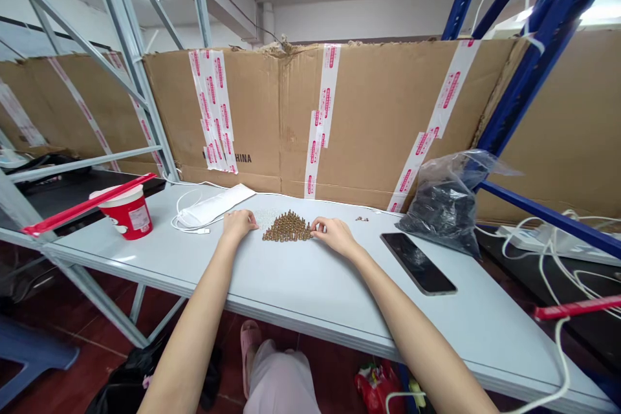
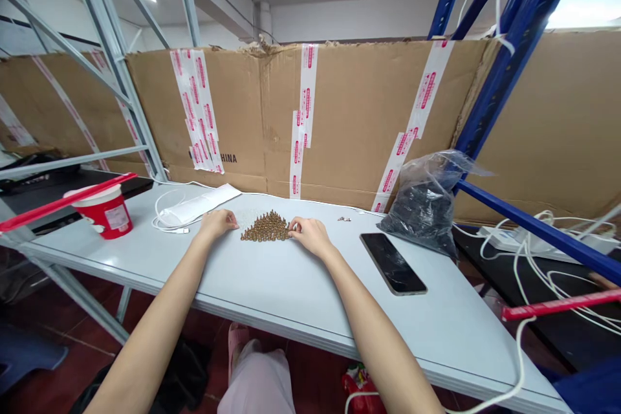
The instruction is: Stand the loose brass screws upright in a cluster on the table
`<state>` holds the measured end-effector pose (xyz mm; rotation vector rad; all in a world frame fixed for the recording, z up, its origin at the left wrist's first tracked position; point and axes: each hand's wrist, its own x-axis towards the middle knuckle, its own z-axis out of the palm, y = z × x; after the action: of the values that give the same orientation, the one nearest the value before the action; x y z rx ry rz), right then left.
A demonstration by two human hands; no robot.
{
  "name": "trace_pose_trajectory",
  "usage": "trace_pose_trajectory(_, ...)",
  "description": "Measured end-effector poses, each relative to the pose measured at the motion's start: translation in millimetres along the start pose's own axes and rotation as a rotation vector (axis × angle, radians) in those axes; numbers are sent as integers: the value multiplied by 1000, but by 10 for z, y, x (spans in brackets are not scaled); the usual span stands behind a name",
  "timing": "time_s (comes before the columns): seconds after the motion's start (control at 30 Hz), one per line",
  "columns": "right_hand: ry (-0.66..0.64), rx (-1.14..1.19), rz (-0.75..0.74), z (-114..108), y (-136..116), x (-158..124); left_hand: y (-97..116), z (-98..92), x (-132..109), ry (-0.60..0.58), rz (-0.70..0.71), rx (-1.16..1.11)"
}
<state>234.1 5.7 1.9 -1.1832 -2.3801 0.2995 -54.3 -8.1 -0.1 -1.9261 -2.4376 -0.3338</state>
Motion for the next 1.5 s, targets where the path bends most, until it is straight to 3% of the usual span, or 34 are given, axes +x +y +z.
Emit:
trace_pose_trajectory(0.33,41,-55,7,18,2,2,41,26,-5,-11,-8,0)
trace_pose_trajectory(0.67,4,-108,5,101,35,10,50,36,-1,4,15,-77)
trace_pose_trajectory(0.77,79,-70,53,83,33,18,53,22,6,52,13,-135)
trace_pose_trajectory(0.87,213,97,120,43,9,57,86,9,28,131,23,-312)
trace_pose_trajectory(0.93,251,361,185,23,-41,87,148,10,42,203,66,-483)
trace_pose_trajectory(1.03,164,895,268,29,-165,100,310,31,33,268,211,-746)
trace_pose_trajectory(1.13,-1,1202,255,93,-280,77,506,63,-34,214,338,-948)
trace_pose_trajectory(1.3,-28,1185,184,265,-322,78,716,111,-178,61,459,-1007)
trace_pose_trajectory(1.5,-5,1165,163,337,-304,111,774,146,-235,-38,504,-1013)
